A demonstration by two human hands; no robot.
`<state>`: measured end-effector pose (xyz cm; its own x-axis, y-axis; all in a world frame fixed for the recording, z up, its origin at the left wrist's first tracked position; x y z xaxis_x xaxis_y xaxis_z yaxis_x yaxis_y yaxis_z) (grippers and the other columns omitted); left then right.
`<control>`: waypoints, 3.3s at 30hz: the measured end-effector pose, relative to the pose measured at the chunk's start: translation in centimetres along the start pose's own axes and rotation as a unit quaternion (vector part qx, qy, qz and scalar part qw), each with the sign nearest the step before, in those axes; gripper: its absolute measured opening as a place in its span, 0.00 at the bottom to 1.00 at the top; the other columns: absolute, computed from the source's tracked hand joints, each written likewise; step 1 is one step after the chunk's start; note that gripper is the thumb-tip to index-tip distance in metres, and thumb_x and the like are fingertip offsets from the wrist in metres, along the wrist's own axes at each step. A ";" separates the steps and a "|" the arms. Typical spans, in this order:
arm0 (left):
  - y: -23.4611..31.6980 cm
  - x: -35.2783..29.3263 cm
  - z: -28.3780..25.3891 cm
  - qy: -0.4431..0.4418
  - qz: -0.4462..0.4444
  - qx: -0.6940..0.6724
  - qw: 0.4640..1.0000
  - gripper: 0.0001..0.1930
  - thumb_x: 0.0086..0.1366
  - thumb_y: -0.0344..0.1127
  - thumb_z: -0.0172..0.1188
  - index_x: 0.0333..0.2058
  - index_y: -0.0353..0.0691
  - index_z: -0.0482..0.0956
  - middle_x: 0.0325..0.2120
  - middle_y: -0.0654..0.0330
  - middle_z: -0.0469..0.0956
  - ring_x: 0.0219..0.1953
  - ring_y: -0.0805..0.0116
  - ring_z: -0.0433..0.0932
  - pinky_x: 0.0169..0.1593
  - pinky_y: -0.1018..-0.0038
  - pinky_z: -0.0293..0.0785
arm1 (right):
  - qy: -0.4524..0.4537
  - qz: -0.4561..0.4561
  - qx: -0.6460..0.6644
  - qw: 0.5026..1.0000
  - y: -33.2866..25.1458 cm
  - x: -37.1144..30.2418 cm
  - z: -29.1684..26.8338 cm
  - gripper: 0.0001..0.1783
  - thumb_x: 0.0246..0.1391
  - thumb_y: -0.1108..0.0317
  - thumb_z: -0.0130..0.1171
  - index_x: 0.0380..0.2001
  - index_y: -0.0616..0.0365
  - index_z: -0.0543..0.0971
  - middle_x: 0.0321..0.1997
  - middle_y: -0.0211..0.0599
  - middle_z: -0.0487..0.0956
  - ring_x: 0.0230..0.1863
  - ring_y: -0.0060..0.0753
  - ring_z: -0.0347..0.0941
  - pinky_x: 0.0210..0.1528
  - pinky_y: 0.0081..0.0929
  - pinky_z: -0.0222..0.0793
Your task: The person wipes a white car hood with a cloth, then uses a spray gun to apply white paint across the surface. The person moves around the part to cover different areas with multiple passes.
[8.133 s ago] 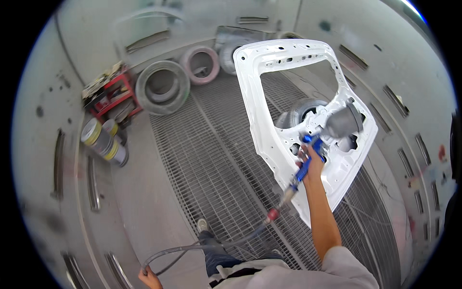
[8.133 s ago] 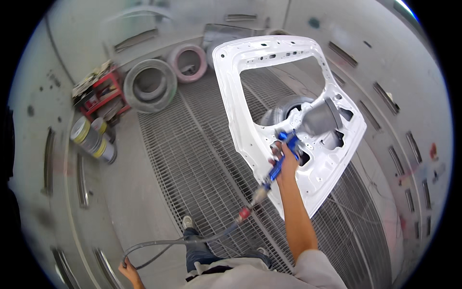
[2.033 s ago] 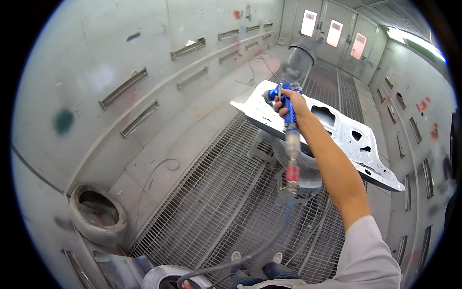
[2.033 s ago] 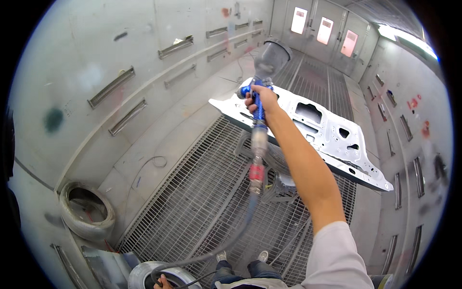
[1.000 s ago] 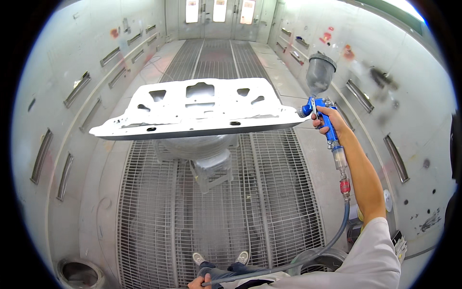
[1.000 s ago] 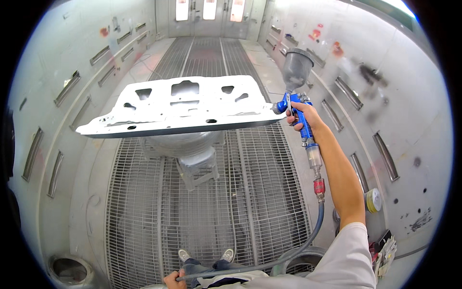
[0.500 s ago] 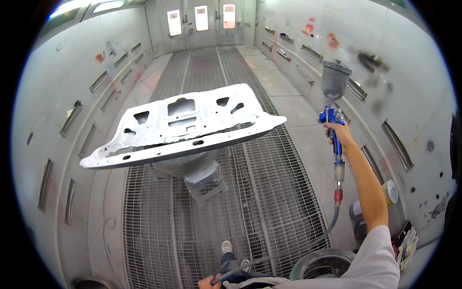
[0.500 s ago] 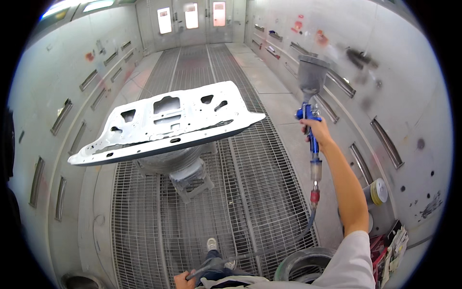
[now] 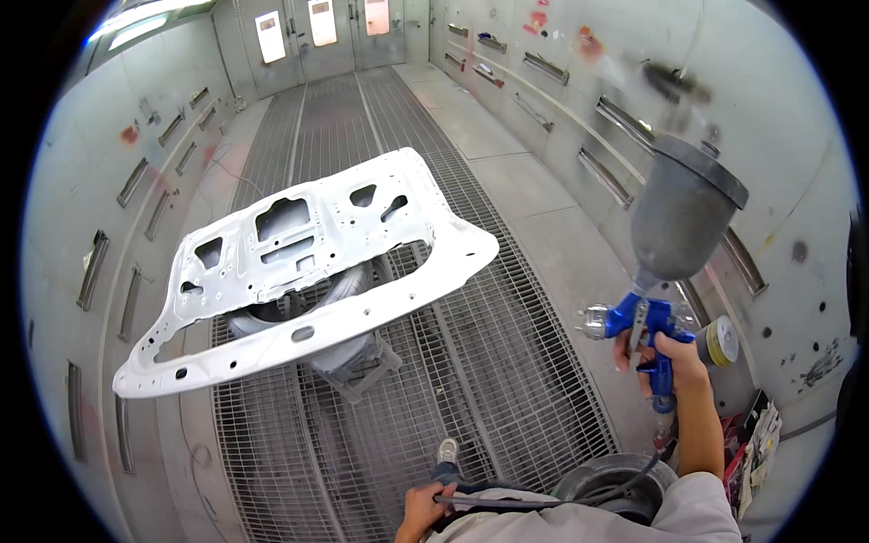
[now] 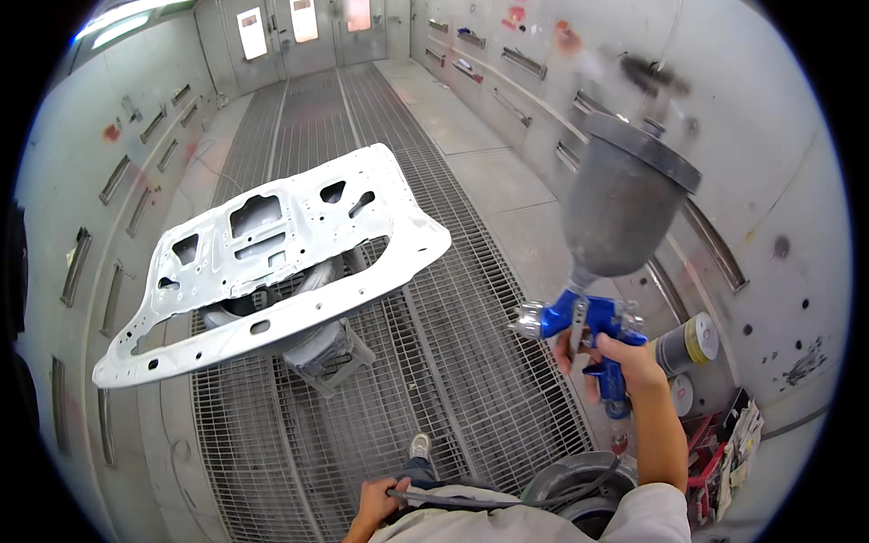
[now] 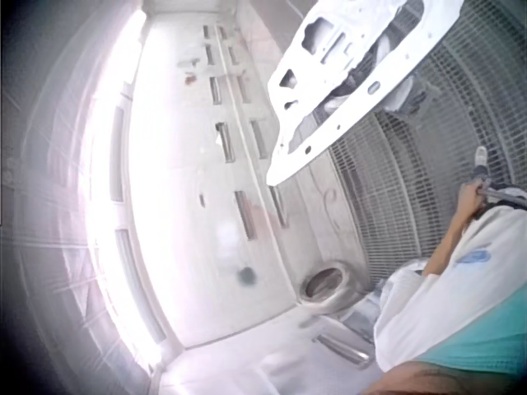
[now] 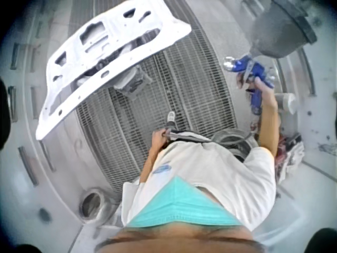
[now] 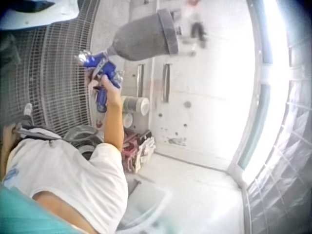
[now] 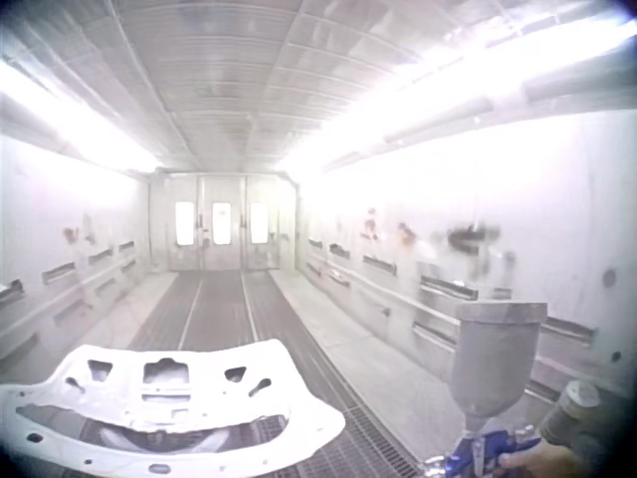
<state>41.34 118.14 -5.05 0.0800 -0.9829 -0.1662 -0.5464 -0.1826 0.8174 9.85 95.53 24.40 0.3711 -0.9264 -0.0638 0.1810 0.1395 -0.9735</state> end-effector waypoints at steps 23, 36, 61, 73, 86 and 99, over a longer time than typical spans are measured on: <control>15.9 31.7 18.9 0.031 -0.118 0.064 0.991 0.21 0.62 0.48 0.62 0.20 0.36 0.77 0.14 0.49 0.71 0.16 0.51 0.70 0.23 0.62 0.65 | 0.038 0.169 -0.054 0.983 4.7 30.4 -36.2 0.22 0.52 0.55 0.63 0.41 0.62 0.75 0.36 0.41 0.79 0.39 0.35 0.78 0.19 0.27 0.76; 24.3 31.9 31.5 0.254 -0.365 -0.124 0.887 0.22 0.66 0.43 0.59 0.17 0.34 0.73 0.10 0.51 0.63 0.12 0.62 0.60 0.21 0.65 0.56 | -0.611 0.376 0.069 0.693 3.6 44.6 -16.1 0.17 0.58 0.58 0.61 0.41 0.62 0.76 0.26 0.30 0.76 0.23 0.17 0.72 0.17 0.14 0.68; 24.8 79.3 23.3 0.306 -0.404 -0.164 0.847 0.16 0.57 0.46 0.63 0.22 0.37 0.76 0.18 0.46 0.74 0.23 0.45 0.75 0.27 0.57 0.67 | -0.451 0.165 -0.299 0.824 12.4 99.5 -21.8 0.35 0.56 0.70 0.59 0.66 0.52 0.62 0.26 0.26 0.72 0.21 0.16 0.64 0.20 0.18 0.59; 25.7 110.9 23.1 0.455 -0.446 -0.171 0.752 0.09 0.52 0.36 0.65 0.24 0.36 0.79 0.15 0.49 0.74 0.18 0.53 0.74 0.24 0.64 0.67 | -0.576 0.212 -0.212 0.761 13.4 130.2 -20.1 0.36 0.55 0.75 0.55 0.67 0.60 0.57 0.44 0.37 0.78 0.37 0.23 0.75 0.22 0.20 0.77; 25.4 133.8 13.4 0.538 -0.486 -0.295 0.623 0.17 0.58 0.43 0.65 0.20 0.35 0.76 0.13 0.50 0.68 0.17 0.54 0.66 0.23 0.65 0.63 | -0.842 0.267 -0.306 0.356 16.0 138.8 -10.4 0.31 0.52 0.67 0.65 0.60 0.57 0.70 0.32 0.33 0.80 0.27 0.21 0.76 0.22 0.18 0.74; 13.2 142.8 -5.5 0.622 -0.545 -0.297 0.478 0.17 0.57 0.47 0.64 0.23 0.37 0.79 0.18 0.46 0.75 0.24 0.44 0.75 0.27 0.60 0.69 | -0.908 0.105 -0.282 0.291 25.0 147.1 17.6 0.32 0.51 0.74 0.63 0.61 0.56 0.69 0.34 0.37 0.80 0.32 0.20 0.75 0.37 0.22 0.73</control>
<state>50.16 -24.75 -14.95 0.6821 0.5166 -0.5176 0.6885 -0.2151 0.6926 85.03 -31.06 -5.48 0.2813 0.8665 -0.4125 -0.0076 -0.4278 -0.9038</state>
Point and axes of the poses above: each hand's wrist, its own x-axis towards the middle knuckle, its own z-axis out of the palm, y = z × x, the point moved 2 cm from there along x, towards the middle knuckle
